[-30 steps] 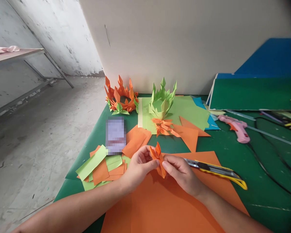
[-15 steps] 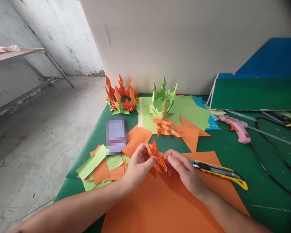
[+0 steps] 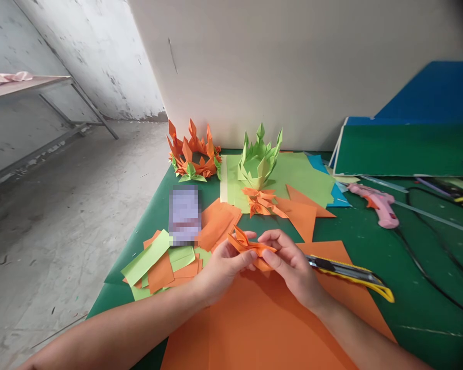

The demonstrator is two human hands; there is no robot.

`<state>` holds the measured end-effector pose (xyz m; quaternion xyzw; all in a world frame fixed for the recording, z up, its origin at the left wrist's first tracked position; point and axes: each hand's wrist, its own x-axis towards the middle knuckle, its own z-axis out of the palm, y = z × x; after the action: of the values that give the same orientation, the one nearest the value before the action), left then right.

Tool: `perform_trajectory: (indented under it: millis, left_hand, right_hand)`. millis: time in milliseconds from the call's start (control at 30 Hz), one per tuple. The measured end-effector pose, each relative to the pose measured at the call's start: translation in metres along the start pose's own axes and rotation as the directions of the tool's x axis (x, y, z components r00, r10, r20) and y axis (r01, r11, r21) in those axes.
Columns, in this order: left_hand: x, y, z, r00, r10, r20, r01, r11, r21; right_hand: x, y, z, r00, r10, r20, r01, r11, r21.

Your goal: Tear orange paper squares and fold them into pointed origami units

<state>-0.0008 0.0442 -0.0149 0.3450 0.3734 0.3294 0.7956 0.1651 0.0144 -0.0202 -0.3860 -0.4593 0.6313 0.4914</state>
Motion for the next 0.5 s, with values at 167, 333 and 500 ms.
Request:
perform_trajectory:
  millis: [167,333,500]
  left_hand:
    - [0.0010,0.0005,-0.0013,0.998,-0.048,0.038,0.054,0.988,-0.148]
    - [-0.0003,0.0038,0.0024,0.997,-0.078,-0.020,0.071,0.970,-0.233]
    - [-0.0014,0.0044,0.0048,0.998,-0.040,-0.050,0.029,0.979,-0.203]
  right_hand:
    - [0.0027,0.0012,-0.0031,0.998,0.046,-0.034,-0.044,0.997,0.063]
    - [0.0026,0.0046,-0.0068,0.997,0.020,-0.074,-0.023,0.999,-0.026]
    - [0.0000,0.0018,-0.0069,0.998,-0.055,-0.015,0.051,0.981,-0.186]
